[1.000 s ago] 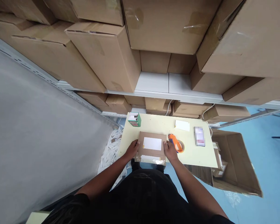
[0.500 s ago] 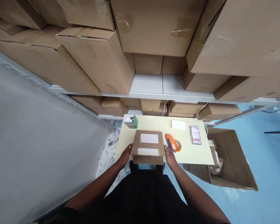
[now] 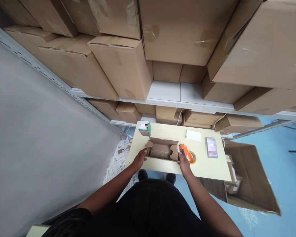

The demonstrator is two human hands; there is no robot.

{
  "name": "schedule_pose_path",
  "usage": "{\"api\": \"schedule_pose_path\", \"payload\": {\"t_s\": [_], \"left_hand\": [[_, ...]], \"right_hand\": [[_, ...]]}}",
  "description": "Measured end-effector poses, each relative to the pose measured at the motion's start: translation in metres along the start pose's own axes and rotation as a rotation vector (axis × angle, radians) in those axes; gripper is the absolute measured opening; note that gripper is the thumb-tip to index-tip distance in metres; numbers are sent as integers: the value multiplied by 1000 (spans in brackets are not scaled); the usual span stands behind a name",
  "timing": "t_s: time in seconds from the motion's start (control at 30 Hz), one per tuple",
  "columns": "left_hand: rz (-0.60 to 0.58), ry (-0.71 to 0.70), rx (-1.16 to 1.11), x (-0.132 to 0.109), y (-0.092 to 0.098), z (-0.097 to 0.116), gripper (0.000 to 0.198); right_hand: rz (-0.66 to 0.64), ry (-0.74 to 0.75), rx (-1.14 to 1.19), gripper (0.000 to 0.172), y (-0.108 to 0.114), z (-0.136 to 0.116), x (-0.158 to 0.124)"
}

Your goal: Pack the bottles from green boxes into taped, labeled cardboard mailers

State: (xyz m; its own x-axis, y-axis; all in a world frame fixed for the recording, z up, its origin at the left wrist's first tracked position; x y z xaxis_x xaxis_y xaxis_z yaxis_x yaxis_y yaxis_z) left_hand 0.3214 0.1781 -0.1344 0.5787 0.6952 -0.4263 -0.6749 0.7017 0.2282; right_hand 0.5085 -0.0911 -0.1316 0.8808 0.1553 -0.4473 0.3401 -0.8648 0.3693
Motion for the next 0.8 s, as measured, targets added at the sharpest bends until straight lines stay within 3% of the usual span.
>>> {"api": "schedule_pose_path", "payload": {"t_s": [0.2,0.3,0.5,0.63,0.8], "left_hand": [[-55,32,-32,0,19,-6,72],[-116,48,-39,2,21,2,71],[-328,76,-32,-5,6,28,54],[-280,64,-24,-10,-1,34,50],[-109,116,-95,-32,-15,20,54]], "right_hand": [[50,-81,64,74,5,7,-14],[50,-111,122,74,4,11,-24],[-171,-253,190,52,1,8,-28],[-229,-290,66,50,8,-2,-7],[-250,-81,-197,42,13,-16,23]]}}
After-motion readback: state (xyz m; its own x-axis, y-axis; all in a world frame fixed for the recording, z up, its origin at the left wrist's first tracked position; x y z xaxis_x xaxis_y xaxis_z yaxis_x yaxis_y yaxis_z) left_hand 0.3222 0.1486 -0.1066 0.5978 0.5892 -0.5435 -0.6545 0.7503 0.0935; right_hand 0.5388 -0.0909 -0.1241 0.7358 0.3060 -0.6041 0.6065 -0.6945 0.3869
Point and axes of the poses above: each hand's wrist, its own x-axis towards the middle knuckle, its own y-axis out of the back of the hand, z = x × y, the point moved 6 cm from there along x, towards the middle knuckle, and after that the axes turned 11 degrees about z, right-handed, at the moved point
